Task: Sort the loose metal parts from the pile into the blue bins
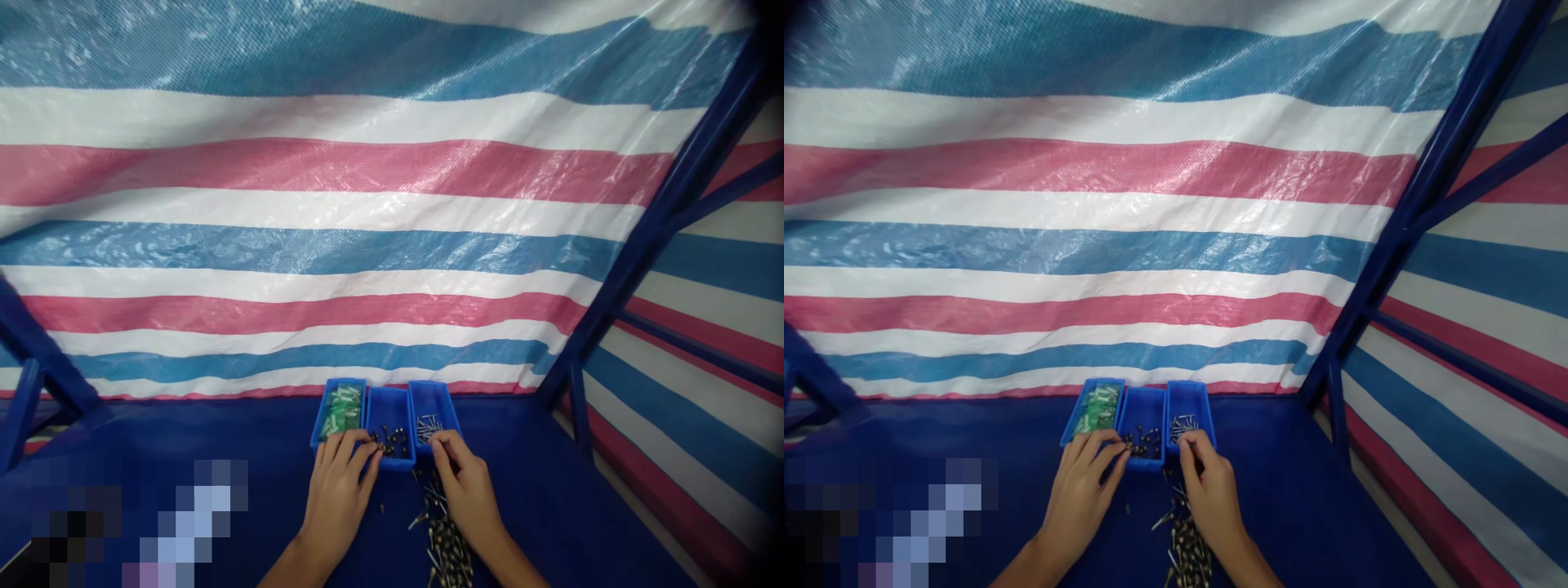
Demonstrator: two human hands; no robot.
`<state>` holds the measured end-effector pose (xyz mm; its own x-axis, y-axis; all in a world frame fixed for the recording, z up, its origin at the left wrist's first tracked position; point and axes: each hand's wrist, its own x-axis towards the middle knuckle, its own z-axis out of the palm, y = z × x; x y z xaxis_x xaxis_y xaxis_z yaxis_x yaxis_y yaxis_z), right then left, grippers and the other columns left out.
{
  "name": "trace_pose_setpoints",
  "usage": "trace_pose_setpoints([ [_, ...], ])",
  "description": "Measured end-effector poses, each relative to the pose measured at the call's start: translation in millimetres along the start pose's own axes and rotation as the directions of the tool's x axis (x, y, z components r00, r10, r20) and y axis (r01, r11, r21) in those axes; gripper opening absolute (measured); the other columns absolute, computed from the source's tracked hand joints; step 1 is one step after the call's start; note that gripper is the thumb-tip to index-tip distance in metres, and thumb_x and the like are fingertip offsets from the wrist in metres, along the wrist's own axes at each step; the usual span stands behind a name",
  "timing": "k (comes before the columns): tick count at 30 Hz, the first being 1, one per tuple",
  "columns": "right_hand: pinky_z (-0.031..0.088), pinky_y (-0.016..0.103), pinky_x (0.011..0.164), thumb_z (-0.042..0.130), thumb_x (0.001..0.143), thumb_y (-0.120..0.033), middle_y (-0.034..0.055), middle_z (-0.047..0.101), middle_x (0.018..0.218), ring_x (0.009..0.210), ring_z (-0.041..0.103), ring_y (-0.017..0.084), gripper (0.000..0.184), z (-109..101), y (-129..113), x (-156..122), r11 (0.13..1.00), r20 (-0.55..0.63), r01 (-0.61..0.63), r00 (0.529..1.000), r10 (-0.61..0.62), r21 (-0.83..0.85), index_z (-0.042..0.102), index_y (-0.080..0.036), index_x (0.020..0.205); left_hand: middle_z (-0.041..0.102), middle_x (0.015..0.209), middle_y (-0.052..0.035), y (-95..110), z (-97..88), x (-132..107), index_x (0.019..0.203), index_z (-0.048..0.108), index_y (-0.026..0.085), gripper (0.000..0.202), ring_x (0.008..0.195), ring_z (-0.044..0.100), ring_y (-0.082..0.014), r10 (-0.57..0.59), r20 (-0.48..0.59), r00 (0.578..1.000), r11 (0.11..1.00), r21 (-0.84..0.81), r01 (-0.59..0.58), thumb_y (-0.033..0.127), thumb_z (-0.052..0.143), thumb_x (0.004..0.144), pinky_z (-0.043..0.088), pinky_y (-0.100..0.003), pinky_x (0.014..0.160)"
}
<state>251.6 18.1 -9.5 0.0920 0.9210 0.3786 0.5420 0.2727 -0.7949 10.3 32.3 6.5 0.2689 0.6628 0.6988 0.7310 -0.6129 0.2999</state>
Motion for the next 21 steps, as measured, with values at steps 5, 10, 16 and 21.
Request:
trace_pose_setpoints([
  [5,0.047,0.021,0.06,0.046,0.11,-0.056,0.0004,0.07,0.078,0.06,0.06,0.015,0.043,0,-1,1,1.0,-0.011,0.016,1.0,-0.016,0.002,0.072,-0.021,0.104,0.072,0.11,-0.0064,1,-0.8,1,0.1,0.074,0.023,0.016,0.101,0.066,-0.0283,0.007,-0.019,1.0,1.0,-0.017,-0.008,0.023,0.06,0.108,0.051,-0.043,0.088],
  [10,0.048,0.021,0.06,0.047,0.109,-0.055,0.0006,0.07,0.078,0.059,0.06,0.014,0.042,0,-3,1,1.0,-0.018,0.013,1.0,-0.013,0.005,0.072,-0.021,0.104,0.071,0.111,-0.0074,-1,0.6,0,0.097,0.073,0.022,0.018,0.102,0.065,-0.0278,0.002,0.005,1.0,1.0,-0.016,-0.002,0.023,0.059,0.108,0.052,-0.043,0.089],
  [16,0.049,0.021,0.061,0.049,0.109,-0.052,0.0014,0.072,0.08,0.061,0.062,0.015,0.039,-1,-2,1,1.0,-0.017,0.011,1.0,-0.011,0.008,0.072,-0.021,0.104,0.07,0.116,-0.0091,2,-1.9,-1,0.112,0.072,0.022,0.014,0.107,0.066,-0.0284,0.045,0.06,0.997,0.995,-0.087,-0.04,0.019,0.059,0.108,0.055,-0.045,0.094],
  [21,0.053,0.022,0.07,0.048,0.11,-0.051,0.0027,0.075,0.087,0.071,0.068,0.018,0.037,0,0,1,0.999,-0.003,0.012,1.0,-0.011,0.039,0.071,-0.022,0.107,0.07,0.127,-0.0101,24,-14.2,0,0.126,0.069,0.022,0.021,0.115,0.066,-0.0265,0.255,0.213,0.943,0.941,-0.278,-0.191,0.018,0.062,0.107,0.056,-0.04,0.1],
])
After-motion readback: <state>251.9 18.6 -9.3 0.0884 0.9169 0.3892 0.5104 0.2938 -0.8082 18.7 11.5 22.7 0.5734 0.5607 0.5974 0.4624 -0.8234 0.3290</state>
